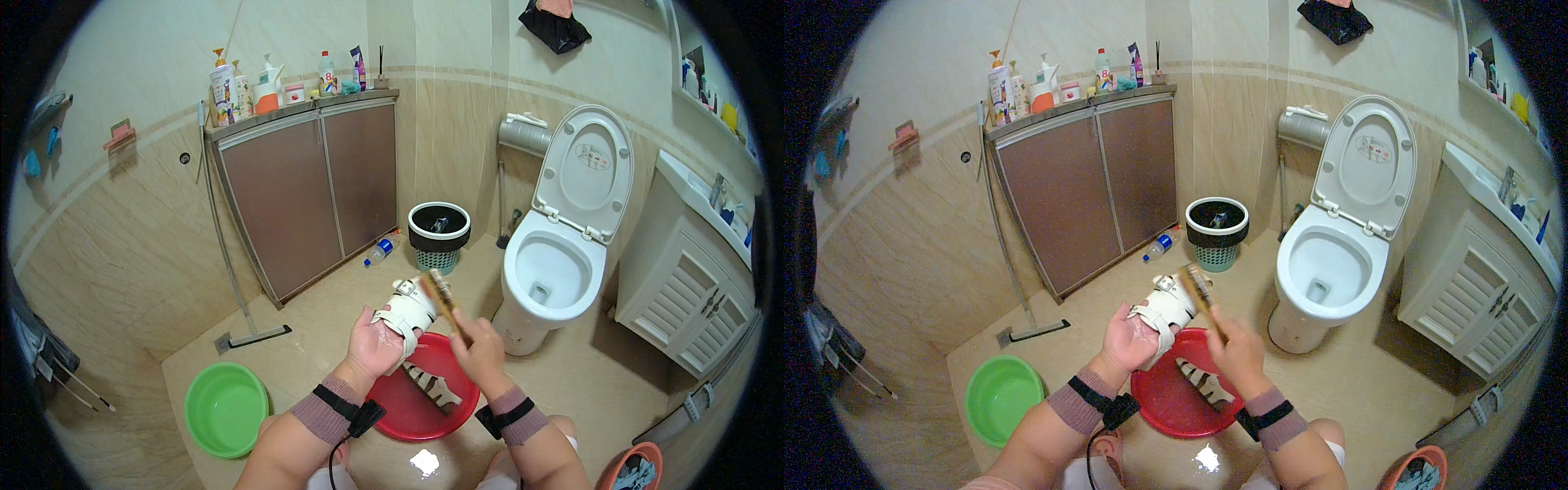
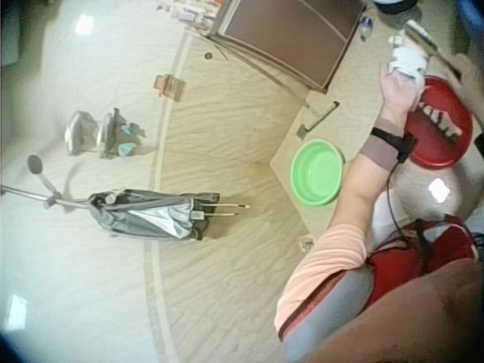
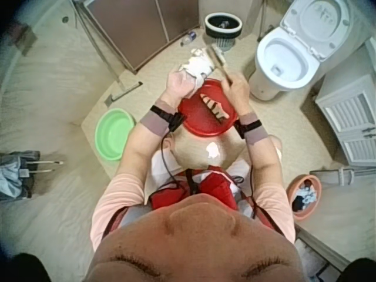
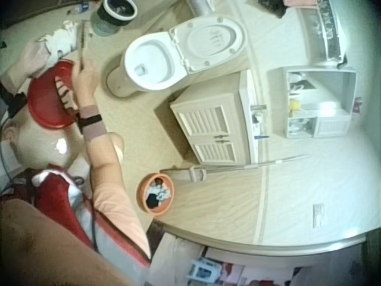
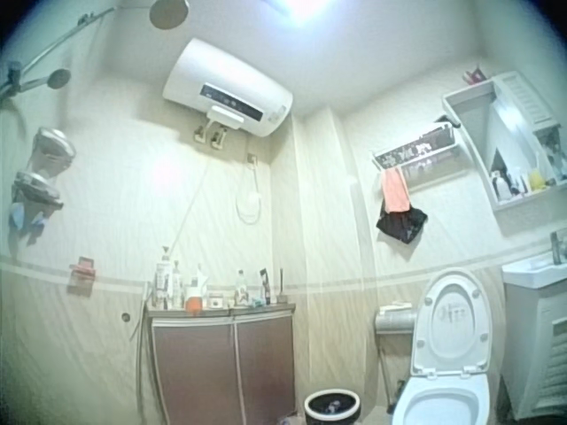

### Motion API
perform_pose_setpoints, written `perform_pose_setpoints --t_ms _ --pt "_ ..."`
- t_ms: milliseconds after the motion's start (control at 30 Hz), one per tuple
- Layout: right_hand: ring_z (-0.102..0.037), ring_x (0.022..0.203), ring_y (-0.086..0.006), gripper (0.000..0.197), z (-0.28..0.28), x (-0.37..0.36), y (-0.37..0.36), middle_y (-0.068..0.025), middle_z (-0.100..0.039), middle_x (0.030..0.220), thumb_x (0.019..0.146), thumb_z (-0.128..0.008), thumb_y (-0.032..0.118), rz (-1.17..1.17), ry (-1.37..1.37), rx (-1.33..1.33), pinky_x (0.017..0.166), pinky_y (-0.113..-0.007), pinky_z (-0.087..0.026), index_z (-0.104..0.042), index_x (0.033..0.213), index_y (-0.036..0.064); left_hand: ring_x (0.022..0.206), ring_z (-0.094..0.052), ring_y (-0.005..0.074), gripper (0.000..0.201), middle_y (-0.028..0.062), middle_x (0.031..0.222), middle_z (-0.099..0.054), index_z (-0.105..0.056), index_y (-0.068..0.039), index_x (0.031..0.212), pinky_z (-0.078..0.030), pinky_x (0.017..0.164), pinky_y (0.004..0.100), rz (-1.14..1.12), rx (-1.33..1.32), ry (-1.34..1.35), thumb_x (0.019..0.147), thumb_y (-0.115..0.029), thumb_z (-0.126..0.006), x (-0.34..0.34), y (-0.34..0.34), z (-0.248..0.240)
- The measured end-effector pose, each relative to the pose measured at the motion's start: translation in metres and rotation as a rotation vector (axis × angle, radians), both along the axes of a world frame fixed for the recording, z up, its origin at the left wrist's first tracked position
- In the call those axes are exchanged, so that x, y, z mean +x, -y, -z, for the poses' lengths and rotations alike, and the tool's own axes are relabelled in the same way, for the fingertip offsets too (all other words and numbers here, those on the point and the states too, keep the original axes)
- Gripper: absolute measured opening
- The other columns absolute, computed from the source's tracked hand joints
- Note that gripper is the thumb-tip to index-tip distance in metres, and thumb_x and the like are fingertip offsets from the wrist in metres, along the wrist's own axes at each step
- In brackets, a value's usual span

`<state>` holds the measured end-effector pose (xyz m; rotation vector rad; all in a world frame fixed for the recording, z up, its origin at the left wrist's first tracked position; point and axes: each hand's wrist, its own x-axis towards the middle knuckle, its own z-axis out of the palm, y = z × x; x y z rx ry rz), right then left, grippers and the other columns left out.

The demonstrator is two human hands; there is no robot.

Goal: The person cleans a pair of sandals by applying soap to a brush and scrubbing the surfaces of the shoes over a basin of water.

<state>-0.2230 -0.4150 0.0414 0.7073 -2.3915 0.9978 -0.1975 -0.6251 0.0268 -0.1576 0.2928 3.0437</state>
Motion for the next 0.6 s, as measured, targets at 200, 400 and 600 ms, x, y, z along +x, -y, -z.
perform_pose_setpoints --t_ms 200,400,600 --pt "-0.062 0.072 -0.0296 0.039 0.009 0.034 0.022 -0.0121 -0.061 0.08 0.081 -0.069 0.021 -0.284 -0.044 -0.014 0.06 -0.043 -0.05 -0.065 0.119 0.0157 0.13 -0.043 0.0372 0.054 0.0167 0.139 -0.048 -0.046 -0.01 0.122 -0.025 0.113 0.0572 0.005 -0.06 -0.053 0.101 -0.053 -0.023 0.002 0.008 0.006" --pt "-0.061 0.07 -0.0304 0.042 0.016 0.009 0.006 -0.0124 -0.061 0.084 0.081 -0.069 0.023 -0.065 -0.052 0.058 0.062 -0.043 -0.05 -0.064 0.122 0.0164 0.13 -0.044 0.0384 0.05 0.0185 0.136 -0.051 -0.049 -0.009 0.114 -0.027 0.111 0.0576 -0.01 -0.044 0.045 0.102 -0.05 -0.023 0.003 -0.002 -0.002" --pt "-0.061 0.069 -0.0294 0.04 0.008 0.0 0.004 -0.0118 -0.06 0.082 0.081 -0.067 0.024 -0.088 -0.055 0.05 0.059 -0.042 -0.05 -0.065 0.121 0.0197 0.129 -0.044 0.0364 0.053 0.0157 0.137 -0.05 -0.046 -0.011 0.124 -0.028 0.109 0.0589 0.1 0.0 -0.142 0.101 -0.053 -0.024 0.004 0.004 0.012"
